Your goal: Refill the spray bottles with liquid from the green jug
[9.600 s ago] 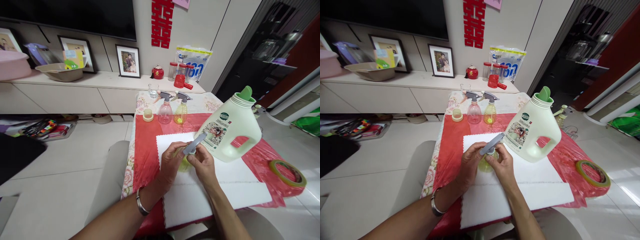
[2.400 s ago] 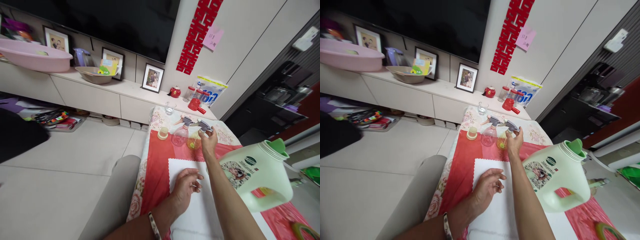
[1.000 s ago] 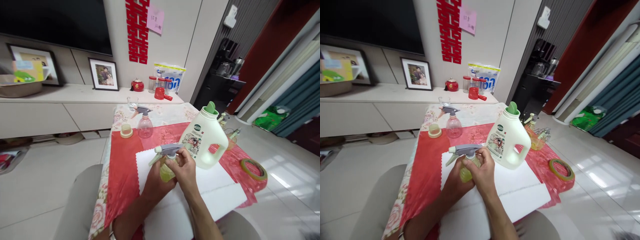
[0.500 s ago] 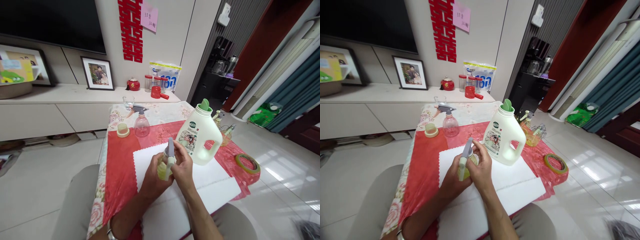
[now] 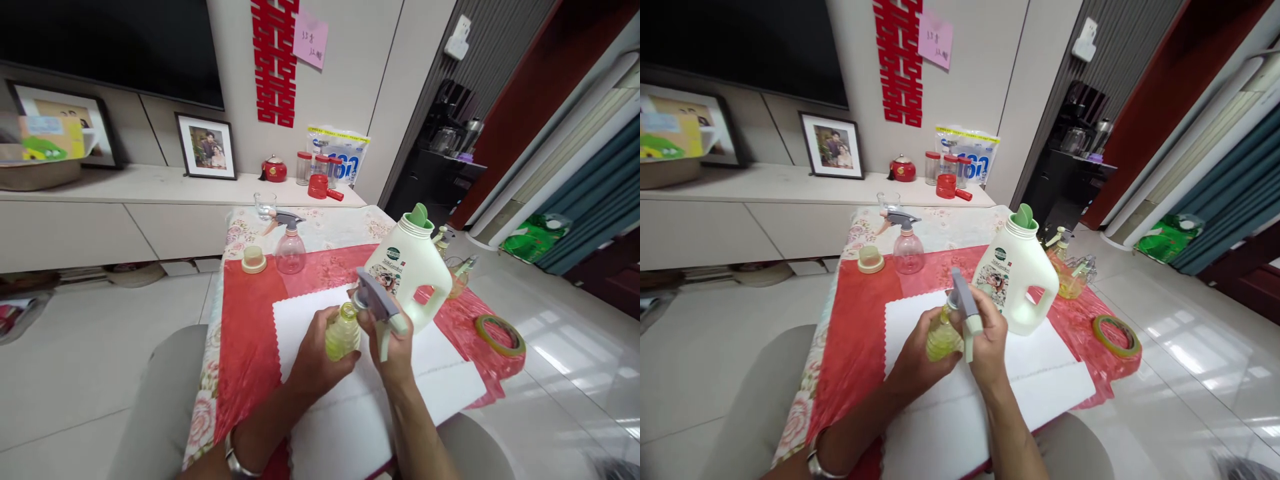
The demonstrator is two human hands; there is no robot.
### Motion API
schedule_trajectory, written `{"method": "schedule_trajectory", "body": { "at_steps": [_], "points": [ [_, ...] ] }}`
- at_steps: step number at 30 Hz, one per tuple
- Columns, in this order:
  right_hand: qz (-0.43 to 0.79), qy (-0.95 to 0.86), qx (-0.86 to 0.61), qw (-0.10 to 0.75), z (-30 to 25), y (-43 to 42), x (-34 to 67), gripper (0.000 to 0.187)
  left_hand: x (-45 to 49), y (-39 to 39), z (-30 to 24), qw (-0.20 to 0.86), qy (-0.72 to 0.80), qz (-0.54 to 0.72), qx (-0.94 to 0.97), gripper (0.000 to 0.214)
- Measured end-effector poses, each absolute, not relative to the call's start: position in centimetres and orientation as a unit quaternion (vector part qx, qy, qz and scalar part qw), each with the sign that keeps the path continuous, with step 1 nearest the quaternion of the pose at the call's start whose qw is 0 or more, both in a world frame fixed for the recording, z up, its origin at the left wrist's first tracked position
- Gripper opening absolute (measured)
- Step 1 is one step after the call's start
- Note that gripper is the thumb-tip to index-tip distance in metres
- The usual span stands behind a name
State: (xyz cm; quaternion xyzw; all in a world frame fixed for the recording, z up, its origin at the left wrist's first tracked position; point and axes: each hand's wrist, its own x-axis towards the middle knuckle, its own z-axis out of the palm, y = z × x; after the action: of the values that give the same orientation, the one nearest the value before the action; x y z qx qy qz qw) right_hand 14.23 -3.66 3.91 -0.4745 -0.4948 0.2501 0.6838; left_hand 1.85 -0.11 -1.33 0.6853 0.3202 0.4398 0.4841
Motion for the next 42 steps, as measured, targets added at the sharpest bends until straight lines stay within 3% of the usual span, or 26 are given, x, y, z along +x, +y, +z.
{"method": "schedule_trajectory", "body": {
  "at_steps": [11,16,19,24,28,34,42],
  "points": [
    [0.186,-0.437,-0.417,0.775,13.5,-3.2,13.7,0.032,1.6,-0.4,-0.5,0.502,0.36,0.433,0.656,0.068],
    [0.082,-0.465,-0.405,0.783,15.5,-2.4,13.9,0.026,1.1,-0.8,0.0,0.539,0.323,0.424,0.652,0.071],
    [0.1,-0.523,-0.451,0.716,14.4,-1.2,15.8,0.024,0.6,-1.0,0.4,0.565,0.25,0.395,0.68,0.074],
    [0.235,-0.637,-0.592,0.434,10.5,1.2,17.7,0.037,0.1,-1.2,0.1,0.566,0.169,0.351,0.726,0.083],
    [0.264,-0.682,-0.599,0.326,7.3,2.9,16.8,0.031,0.2,-1.1,-0.3,0.568,0.132,0.333,0.741,0.08],
    [0.268,-0.719,-0.588,0.256,3.0,5.1,16.4,0.028,0.1,-0.9,-0.2,0.597,0.117,0.333,0.72,0.079],
    [0.252,-0.738,-0.563,0.273,-1.1,5.9,16.3,0.038,-0.1,-0.8,0.0,0.602,0.124,0.328,0.717,0.078]
  ]
}}
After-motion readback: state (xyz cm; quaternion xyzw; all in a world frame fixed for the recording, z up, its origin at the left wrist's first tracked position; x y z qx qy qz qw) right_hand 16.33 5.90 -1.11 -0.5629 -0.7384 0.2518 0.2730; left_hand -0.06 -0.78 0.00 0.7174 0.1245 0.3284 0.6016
